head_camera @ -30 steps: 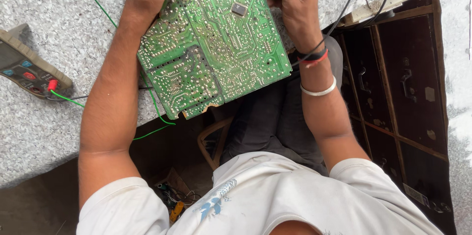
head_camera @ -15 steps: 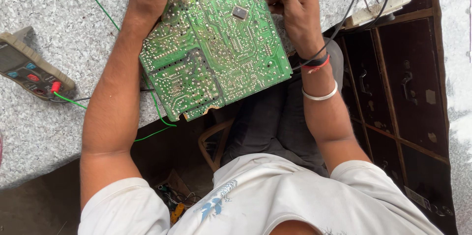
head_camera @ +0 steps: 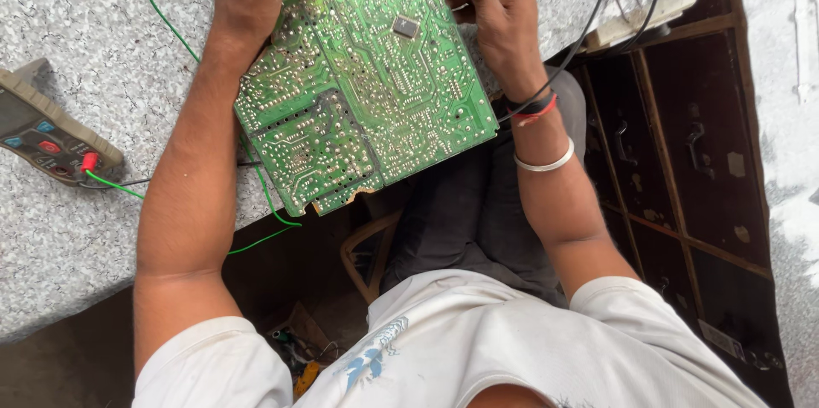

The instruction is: The person holds a green circuit board on the workbench and probes its solder-side traces and components with the red and black multimeter test leads, repositioning the probes at different points across the board while the multimeter sits on the bench.

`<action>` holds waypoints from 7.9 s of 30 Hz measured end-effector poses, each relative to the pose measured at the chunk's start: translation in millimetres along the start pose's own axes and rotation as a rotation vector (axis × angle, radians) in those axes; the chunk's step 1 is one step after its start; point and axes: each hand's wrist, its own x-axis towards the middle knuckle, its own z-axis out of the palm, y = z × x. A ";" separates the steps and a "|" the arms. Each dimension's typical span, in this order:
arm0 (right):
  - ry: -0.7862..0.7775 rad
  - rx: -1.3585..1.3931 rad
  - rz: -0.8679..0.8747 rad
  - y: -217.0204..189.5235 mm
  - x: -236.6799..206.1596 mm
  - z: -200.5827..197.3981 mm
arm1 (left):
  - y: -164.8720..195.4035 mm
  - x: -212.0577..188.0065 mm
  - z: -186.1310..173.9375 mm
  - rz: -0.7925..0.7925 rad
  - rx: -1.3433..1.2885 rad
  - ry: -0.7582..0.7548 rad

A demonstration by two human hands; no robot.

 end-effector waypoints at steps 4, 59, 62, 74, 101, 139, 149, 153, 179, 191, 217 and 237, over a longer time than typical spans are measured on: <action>0.037 -0.013 0.018 0.4 13.0 6.7 | 7.9 1.5 3.5 -0.070 -0.071 0.033; 0.061 0.083 0.056 -11.0 -10.7 5.9 | 43.1 0.1 13.9 -0.271 0.095 0.040; 0.050 0.085 0.049 -14.6 -11.9 5.5 | 43.7 -1.5 12.2 -0.256 0.108 0.013; 0.043 0.056 0.018 -15.3 -11.3 5.3 | 44.6 1.6 14.3 -0.250 0.140 0.034; -0.056 0.184 0.150 -40.3 -4.9 -12.7 | 32.5 9.9 13.6 -0.209 0.013 0.042; -0.083 0.090 0.082 -41.1 1.4 -5.9 | 35.2 10.0 11.2 -0.178 0.118 0.017; -0.042 0.108 0.105 -41.3 1.0 -3.7 | 31.0 9.8 9.7 -0.147 0.089 0.024; -0.024 0.088 0.085 -36.1 1.2 -3.6 | 30.8 9.7 9.9 -0.148 0.088 0.025; -0.036 0.102 0.094 -30.2 0.5 -7.3 | 30.4 9.0 9.7 -0.174 0.126 0.033; -0.029 0.102 0.109 -33.3 -0.6 -11.2 | 28.1 10.3 8.0 -0.122 0.105 0.022; -0.042 0.078 0.084 -30.3 -1.3 -2.9 | 28.9 10.1 9.6 -0.163 0.101 0.026; -0.010 0.058 -0.023 -18.3 -1.1 -4.6 | 14.4 6.1 4.9 -0.076 0.009 0.030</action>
